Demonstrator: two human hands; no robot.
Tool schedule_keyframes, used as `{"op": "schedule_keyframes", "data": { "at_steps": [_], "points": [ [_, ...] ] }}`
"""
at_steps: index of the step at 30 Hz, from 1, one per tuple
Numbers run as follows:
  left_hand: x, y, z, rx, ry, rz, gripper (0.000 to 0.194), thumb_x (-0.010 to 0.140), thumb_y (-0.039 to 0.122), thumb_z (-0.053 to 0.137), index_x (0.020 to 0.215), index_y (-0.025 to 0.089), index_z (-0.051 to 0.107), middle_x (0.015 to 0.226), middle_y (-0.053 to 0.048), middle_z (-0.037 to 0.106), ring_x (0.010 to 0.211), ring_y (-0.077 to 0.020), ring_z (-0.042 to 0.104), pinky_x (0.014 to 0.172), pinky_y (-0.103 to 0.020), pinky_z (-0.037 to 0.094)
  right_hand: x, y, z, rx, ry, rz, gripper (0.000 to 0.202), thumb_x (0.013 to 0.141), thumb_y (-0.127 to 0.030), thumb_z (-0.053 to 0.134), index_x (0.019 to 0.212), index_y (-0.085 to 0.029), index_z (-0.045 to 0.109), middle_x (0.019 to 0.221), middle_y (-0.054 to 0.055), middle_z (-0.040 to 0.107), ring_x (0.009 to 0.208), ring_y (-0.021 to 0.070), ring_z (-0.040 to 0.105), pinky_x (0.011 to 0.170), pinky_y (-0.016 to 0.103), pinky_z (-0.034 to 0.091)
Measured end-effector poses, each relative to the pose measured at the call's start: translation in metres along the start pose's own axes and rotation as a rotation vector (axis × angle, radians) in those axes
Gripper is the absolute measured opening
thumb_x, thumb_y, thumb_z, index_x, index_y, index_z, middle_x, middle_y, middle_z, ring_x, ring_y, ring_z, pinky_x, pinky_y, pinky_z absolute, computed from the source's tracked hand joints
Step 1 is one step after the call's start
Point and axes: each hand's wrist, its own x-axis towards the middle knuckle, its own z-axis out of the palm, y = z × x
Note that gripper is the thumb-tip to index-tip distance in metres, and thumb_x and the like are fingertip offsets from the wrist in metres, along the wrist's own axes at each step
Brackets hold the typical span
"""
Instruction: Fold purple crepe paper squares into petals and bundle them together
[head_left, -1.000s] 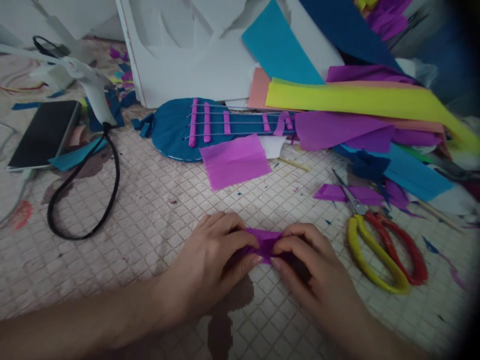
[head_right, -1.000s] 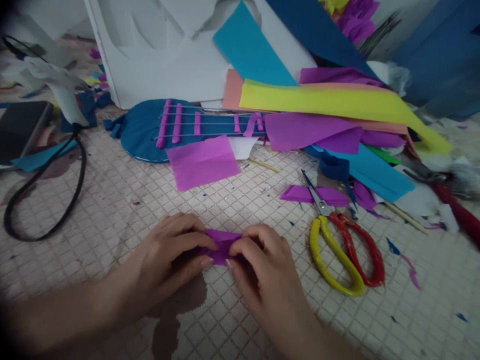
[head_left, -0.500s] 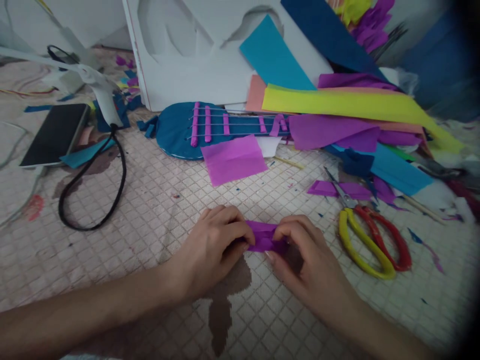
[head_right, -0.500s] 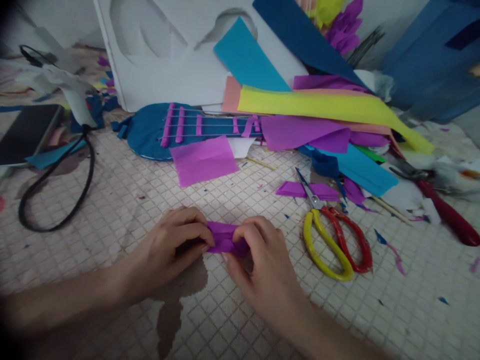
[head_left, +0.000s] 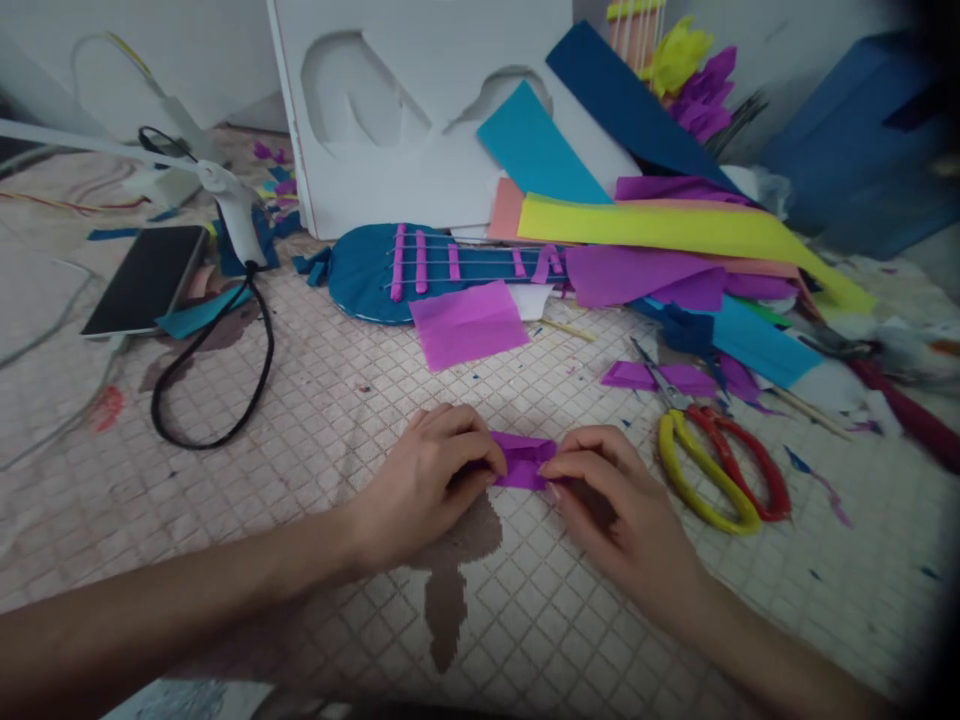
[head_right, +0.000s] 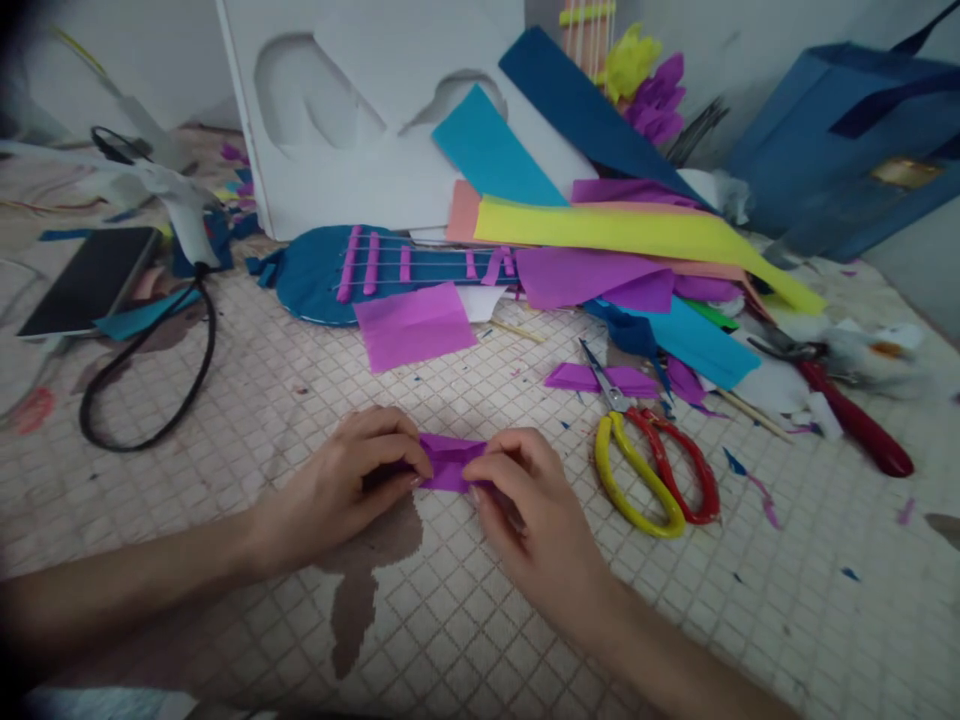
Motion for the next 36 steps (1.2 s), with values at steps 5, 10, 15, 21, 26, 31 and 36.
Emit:
{"op": "schedule_keyframes", "data": {
  "at_steps": [5, 10, 15, 21, 26, 31, 36],
  "points": [
    [-0.001, 0.000, -0.003, 0.025, -0.027, 0.047, 0.015, 0.087, 0.010, 0.055, 0.089, 0.019, 0.067, 0.090, -0.002, 0.057, 0.090, -0.0171, 0.051, 0.082, -0.033, 0.039, -0.009, 0.006, -0.005, -0.244, 0.034, -0.211, 0.035, 0.086, -0.010, 0.052, 0.118, -0.023, 0.058, 0.112, 0.010, 0.048, 0.100, 0.0233, 0.049, 0.079, 0.041, 0.047],
    [-0.001, 0.000, -0.004, 0.029, -0.037, 0.055, 0.015, 0.088, 0.012, 0.054, 0.090, 0.018, 0.067, 0.090, -0.003, 0.057, 0.089, -0.0170, 0.052, 0.081, -0.034, 0.039, -0.022, 0.014, -0.010, -0.433, -0.047, -0.292, 0.033, 0.085, -0.012, 0.056, 0.117, -0.020, 0.060, 0.118, 0.012, 0.053, 0.102, 0.0284, 0.048, 0.084, 0.051, 0.046],
    [0.000, -0.001, -0.003, 0.024, -0.029, 0.056, 0.012, 0.087, 0.013, 0.057, 0.089, 0.020, 0.067, 0.088, -0.002, 0.058, 0.087, -0.0163, 0.052, 0.082, -0.034, 0.040, -0.016, 0.012, -0.013, -0.342, -0.016, -0.282, 0.033, 0.087, -0.013, 0.053, 0.119, -0.018, 0.057, 0.117, 0.012, 0.056, 0.107, 0.0265, 0.049, 0.089, 0.049, 0.046],
    [0.000, 0.002, -0.002, 0.005, 0.022, 0.004, 0.014, 0.081, 0.009, 0.060, 0.091, 0.018, 0.063, 0.093, -0.003, 0.057, 0.091, -0.0181, 0.053, 0.082, -0.034, 0.044, 0.010, 0.008, -0.011, -0.364, -0.106, -0.278, 0.035, 0.090, -0.020, 0.050, 0.125, -0.015, 0.053, 0.123, 0.011, 0.057, 0.116, 0.0266, 0.046, 0.096, 0.048, 0.044],
    [0.001, 0.000, -0.004, 0.056, 0.034, 0.125, 0.024, 0.085, 0.012, 0.057, 0.107, 0.020, 0.062, 0.104, -0.005, 0.059, 0.100, -0.0206, 0.051, 0.090, -0.039, 0.043, 0.010, 0.011, -0.008, -0.368, -0.140, -0.339, 0.033, 0.089, -0.019, 0.053, 0.122, -0.017, 0.056, 0.115, 0.010, 0.063, 0.111, 0.0260, 0.051, 0.093, 0.048, 0.046],
    [0.002, -0.004, -0.005, 0.087, -0.020, 0.156, 0.018, 0.088, 0.014, 0.055, 0.101, 0.020, 0.064, 0.103, -0.004, 0.062, 0.098, -0.0197, 0.052, 0.088, -0.039, 0.040, 0.013, 0.007, -0.011, -0.360, -0.126, -0.335, 0.030, 0.089, -0.015, 0.052, 0.119, -0.016, 0.057, 0.112, 0.011, 0.063, 0.106, 0.0245, 0.054, 0.090, 0.046, 0.048],
    [0.002, -0.003, -0.006, 0.119, -0.051, 0.140, 0.015, 0.089, 0.017, 0.055, 0.099, 0.023, 0.065, 0.103, -0.003, 0.061, 0.097, -0.0199, 0.051, 0.087, -0.038, 0.039, 0.016, 0.008, -0.014, -0.362, -0.178, -0.468, 0.027, 0.089, -0.008, 0.048, 0.111, -0.017, 0.062, 0.112, 0.010, 0.064, 0.107, 0.0230, 0.055, 0.092, 0.045, 0.047]
  ]
}}
